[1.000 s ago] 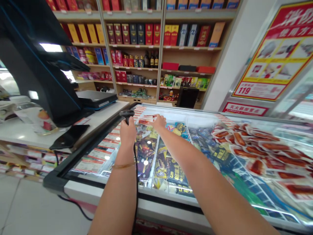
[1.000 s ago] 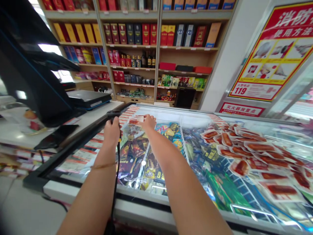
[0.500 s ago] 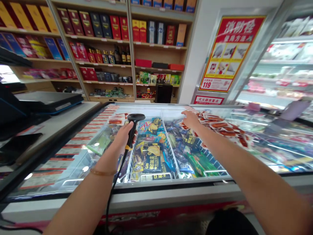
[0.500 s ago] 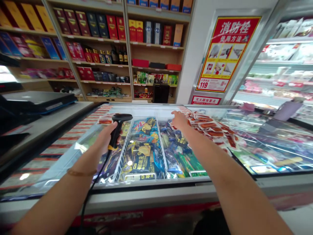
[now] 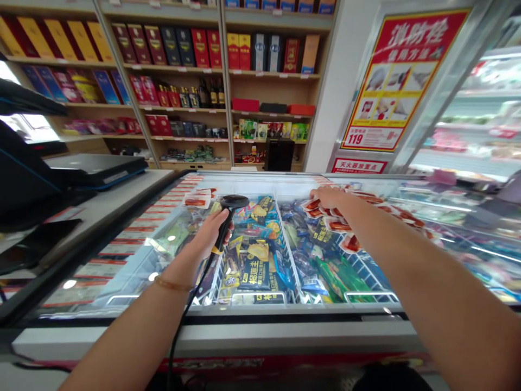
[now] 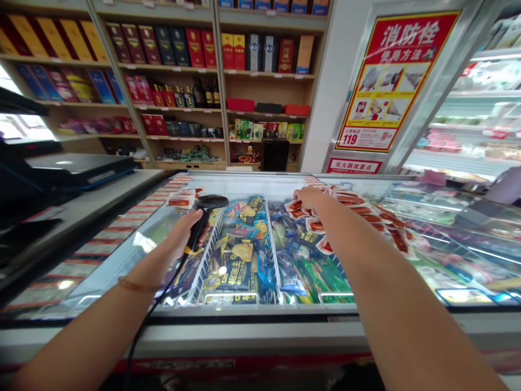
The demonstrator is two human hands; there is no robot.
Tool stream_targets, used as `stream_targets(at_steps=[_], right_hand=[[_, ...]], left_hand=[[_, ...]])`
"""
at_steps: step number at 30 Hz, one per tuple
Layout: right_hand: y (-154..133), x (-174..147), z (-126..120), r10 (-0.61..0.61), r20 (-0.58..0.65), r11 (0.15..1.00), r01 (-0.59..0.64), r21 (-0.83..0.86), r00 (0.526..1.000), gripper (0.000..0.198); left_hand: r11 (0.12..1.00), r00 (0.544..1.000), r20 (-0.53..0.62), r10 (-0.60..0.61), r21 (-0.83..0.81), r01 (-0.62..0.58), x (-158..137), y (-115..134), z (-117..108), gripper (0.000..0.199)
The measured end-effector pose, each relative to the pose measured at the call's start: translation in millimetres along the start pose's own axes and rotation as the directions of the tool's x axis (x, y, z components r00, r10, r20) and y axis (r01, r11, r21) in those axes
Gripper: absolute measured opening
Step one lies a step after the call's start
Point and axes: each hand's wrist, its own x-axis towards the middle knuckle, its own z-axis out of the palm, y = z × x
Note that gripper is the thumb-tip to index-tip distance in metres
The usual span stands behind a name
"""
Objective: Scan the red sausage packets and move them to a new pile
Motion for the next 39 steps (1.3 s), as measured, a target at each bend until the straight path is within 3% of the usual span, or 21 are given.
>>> stream_targets(at_steps=[4, 8, 12, 16, 19, 23, 27, 39], right_hand=[[3, 1, 0, -0.018, 0.052, 1.0, 0.018, 0.012, 0.999, 0.042], [-11, 1, 7, -0.04, -0.065, 0.998, 0.044, 0.055, 0.997, 0.038], [-60, 0, 16, -0.083, -0.239, 0.973, 0.13, 0.191, 0.968, 0.036], [-125, -4, 28, 0.089, -0.412, 0.881, 0.121, 0.458, 0.907, 0.036], [-153, -6, 37, 0.227, -0.477, 0.765, 0.148, 0.627, 0.849, 0.031], [-153, -9, 41, 0.247, -0.554, 0.624, 0.307, 0.719, 0.795, 0.036], [-146, -13, 40, 0.303, -0.549, 0.516, 0.351, 0.782, 0.779, 0.037], [-157, -13, 40, 0.273, -0.581, 0.462, 0.425, 0.778, 0.767, 0.04]], left_hand=[[1.0, 1.0, 0.009, 0.001, 0.016, -0.001, 1, -3, 0, 0.042], [1.0, 1.0, 0.005, 0.021, -0.001, -0.021, 0, -3, 2, 0.043], [0.999, 0.999, -0.014, 0.033, -0.011, -0.034, -1, -2, 3, 0.04], [0.999, 0.999, 0.021, 0.034, 0.035, -0.035, 0, -3, 2, 0.039], [0.996, 0.998, 0.043, 0.043, 0.072, -0.046, -1, -6, 2, 0.039], [0.998, 0.996, 0.082, 0.031, 0.051, -0.036, -4, -6, 4, 0.041], [1.0, 0.992, 0.125, 0.005, 0.016, -0.008, -8, -5, 8, 0.044], [1.0, 0.986, 0.169, -0.001, 0.012, -0.001, -9, -7, 9, 0.044]])
